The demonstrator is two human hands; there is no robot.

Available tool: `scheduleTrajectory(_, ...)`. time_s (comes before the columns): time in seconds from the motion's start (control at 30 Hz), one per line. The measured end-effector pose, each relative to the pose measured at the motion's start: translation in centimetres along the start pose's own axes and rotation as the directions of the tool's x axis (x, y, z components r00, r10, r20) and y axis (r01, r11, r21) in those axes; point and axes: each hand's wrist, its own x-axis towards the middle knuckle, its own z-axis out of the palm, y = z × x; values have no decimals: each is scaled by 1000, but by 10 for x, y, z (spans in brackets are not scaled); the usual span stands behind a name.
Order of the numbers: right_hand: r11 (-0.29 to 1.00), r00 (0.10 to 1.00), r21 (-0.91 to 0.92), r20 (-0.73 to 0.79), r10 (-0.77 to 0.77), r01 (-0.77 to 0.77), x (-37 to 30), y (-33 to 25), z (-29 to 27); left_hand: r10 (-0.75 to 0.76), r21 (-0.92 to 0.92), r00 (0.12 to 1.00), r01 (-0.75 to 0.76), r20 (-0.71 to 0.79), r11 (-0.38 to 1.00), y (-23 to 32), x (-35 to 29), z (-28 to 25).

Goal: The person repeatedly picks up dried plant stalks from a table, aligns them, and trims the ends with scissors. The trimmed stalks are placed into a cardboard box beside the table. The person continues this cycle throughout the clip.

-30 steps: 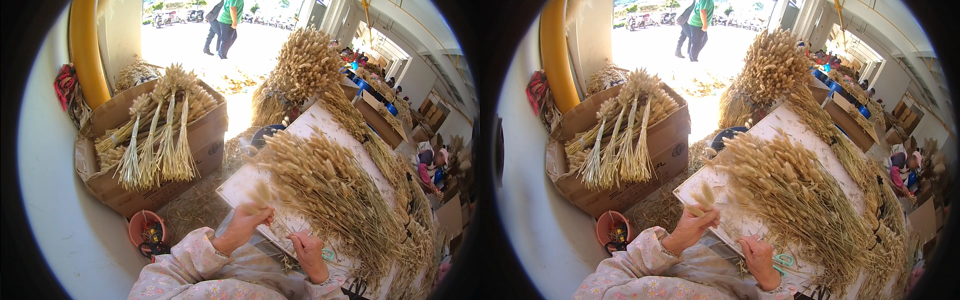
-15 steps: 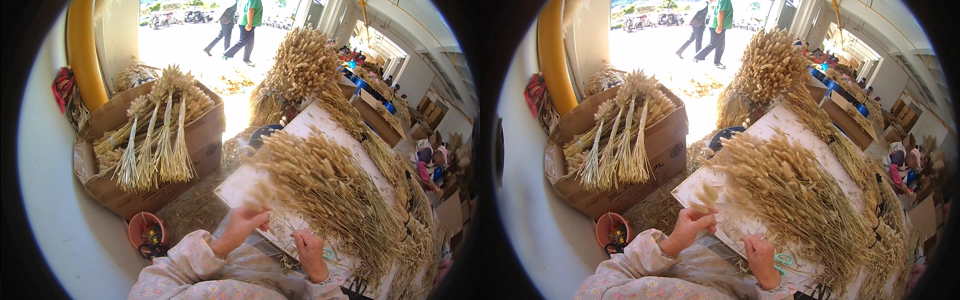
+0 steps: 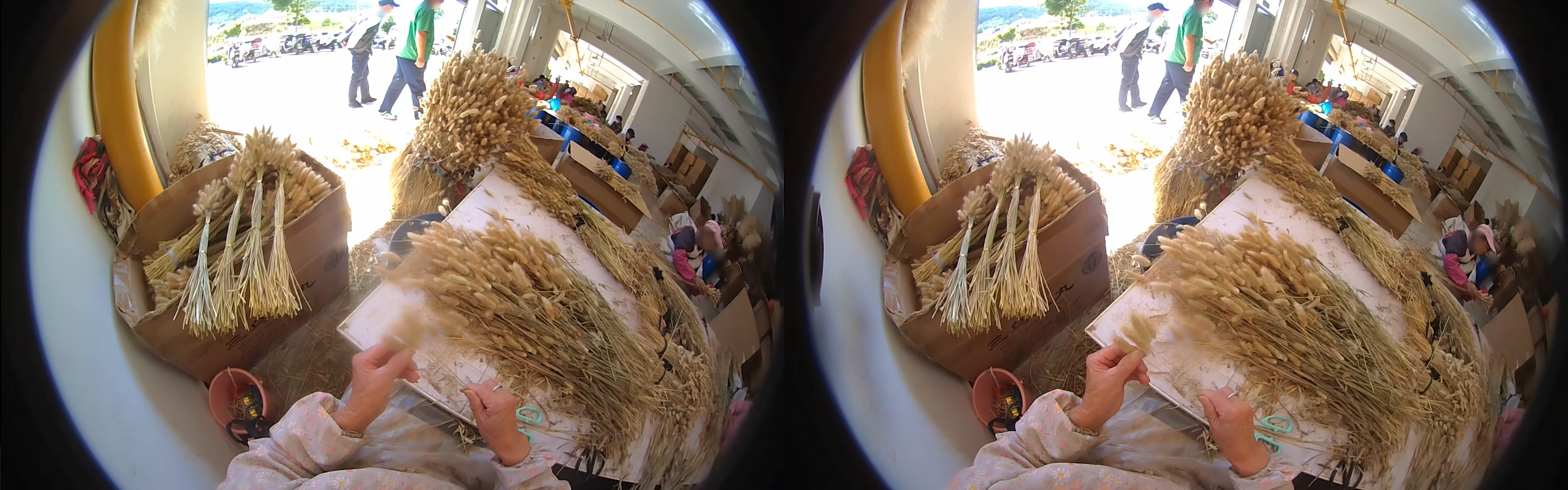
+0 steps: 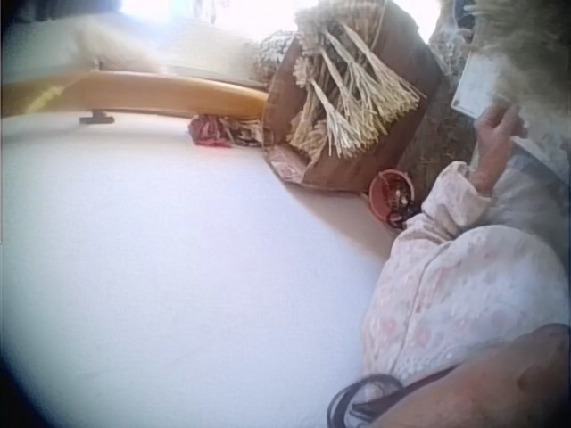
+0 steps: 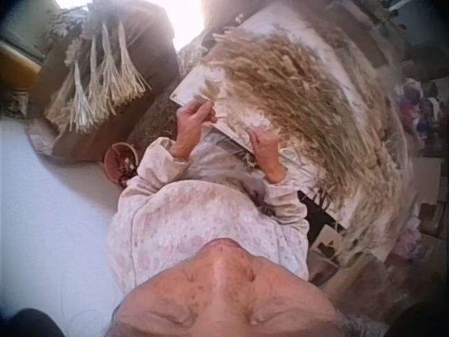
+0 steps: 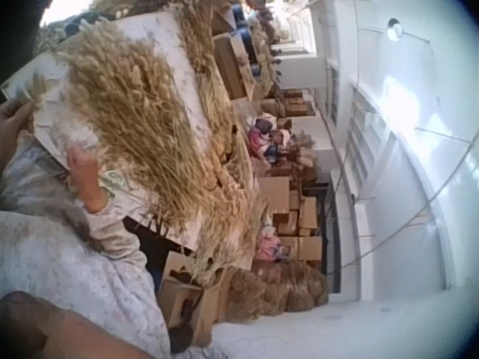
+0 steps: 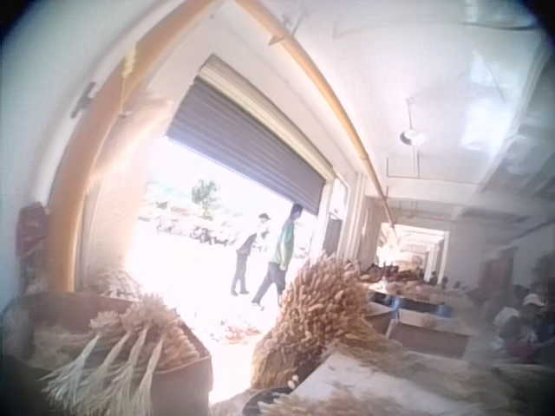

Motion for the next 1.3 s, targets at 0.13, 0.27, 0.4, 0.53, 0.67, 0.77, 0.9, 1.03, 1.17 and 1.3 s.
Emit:
scheduleTrajectory(0.13,999,998,23,-44,-42,43,0,4,3,1,-58,999,-4,-55,998,-6,2,-1)
scheduleTrajectory(0.27,996,996,-57,-57,-70,67,0,0,1,109,-150,994,-106,11,983,-14,5,0)
scheduleTrajectory(0.4,937,980,-292,-6,-201,191,1,-8,1,-167,-477,958,262,232,839,-30,-6,20)
scheduleTrajectory(0.53,878,965,-405,60,-254,256,-4,-15,3,-187,-527,917,360,353,770,-42,-10,40)
scheduleTrajectory(0.67,858,954,-423,63,-292,290,-9,-9,9,-215,-536,931,348,295,770,-48,-3,44)
scheduleTrajectory(0.77,917,983,-356,118,-144,177,-19,0,12,-336,-533,929,363,152,764,-56,3,41)
scheduleTrajectory(0.9,937,958,-347,251,139,-45,-43,29,-26,-334,-602,938,319,91,732,-61,21,25)
scheduleTrajectory(1.03,882,963,-467,208,170,-55,-59,49,-105,-390,-696,920,263,-27,668,-63,42,15)
scheduleTrajectory(1.17,765,987,-641,75,142,-61,-74,54,-169,-435,-794,900,240,-34,558,-69,55,2)
scheduleTrajectory(1.3,690,961,-720,131,243,-77,-105,77,-179,-382,-788,922,280,63,547,-80,51,-12)
